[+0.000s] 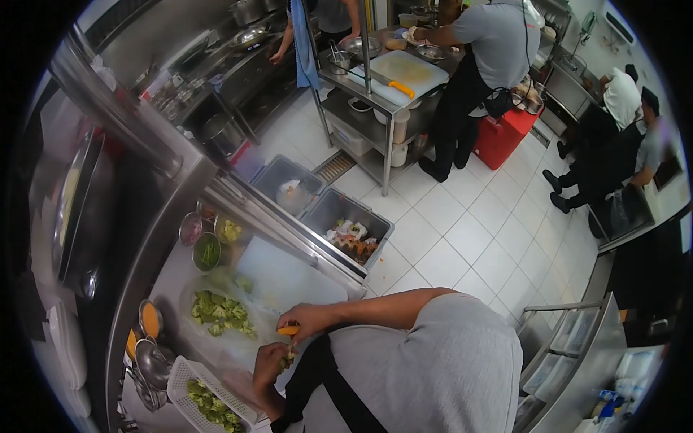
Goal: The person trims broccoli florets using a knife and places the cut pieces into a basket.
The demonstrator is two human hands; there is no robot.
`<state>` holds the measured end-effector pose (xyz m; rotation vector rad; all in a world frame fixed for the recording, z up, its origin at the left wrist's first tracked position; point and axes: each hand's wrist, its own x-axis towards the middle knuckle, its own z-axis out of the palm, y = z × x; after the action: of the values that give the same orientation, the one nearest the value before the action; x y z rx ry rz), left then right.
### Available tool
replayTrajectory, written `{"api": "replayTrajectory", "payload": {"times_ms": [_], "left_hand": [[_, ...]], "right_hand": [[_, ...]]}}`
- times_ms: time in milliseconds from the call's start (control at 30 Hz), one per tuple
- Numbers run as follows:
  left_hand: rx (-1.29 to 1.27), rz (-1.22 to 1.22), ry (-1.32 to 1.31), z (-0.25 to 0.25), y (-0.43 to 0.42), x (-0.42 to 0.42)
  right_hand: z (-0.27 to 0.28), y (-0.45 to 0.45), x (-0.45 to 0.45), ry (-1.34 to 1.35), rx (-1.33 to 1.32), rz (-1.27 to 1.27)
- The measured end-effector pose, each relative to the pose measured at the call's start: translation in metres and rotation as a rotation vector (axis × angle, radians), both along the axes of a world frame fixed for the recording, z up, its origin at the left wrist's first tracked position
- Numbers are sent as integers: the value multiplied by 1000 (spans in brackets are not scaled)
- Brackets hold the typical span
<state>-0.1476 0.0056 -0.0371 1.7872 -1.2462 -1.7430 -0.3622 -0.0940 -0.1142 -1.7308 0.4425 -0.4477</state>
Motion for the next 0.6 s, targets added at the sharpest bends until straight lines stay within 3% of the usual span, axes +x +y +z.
{"api": "replayTrajectory", "payload": {"times_ms": [600], "left_hand": [[-14,-100,-25,-10,-6,-13]], "right_hand": [[5,8,1,22,-54,59]]}}
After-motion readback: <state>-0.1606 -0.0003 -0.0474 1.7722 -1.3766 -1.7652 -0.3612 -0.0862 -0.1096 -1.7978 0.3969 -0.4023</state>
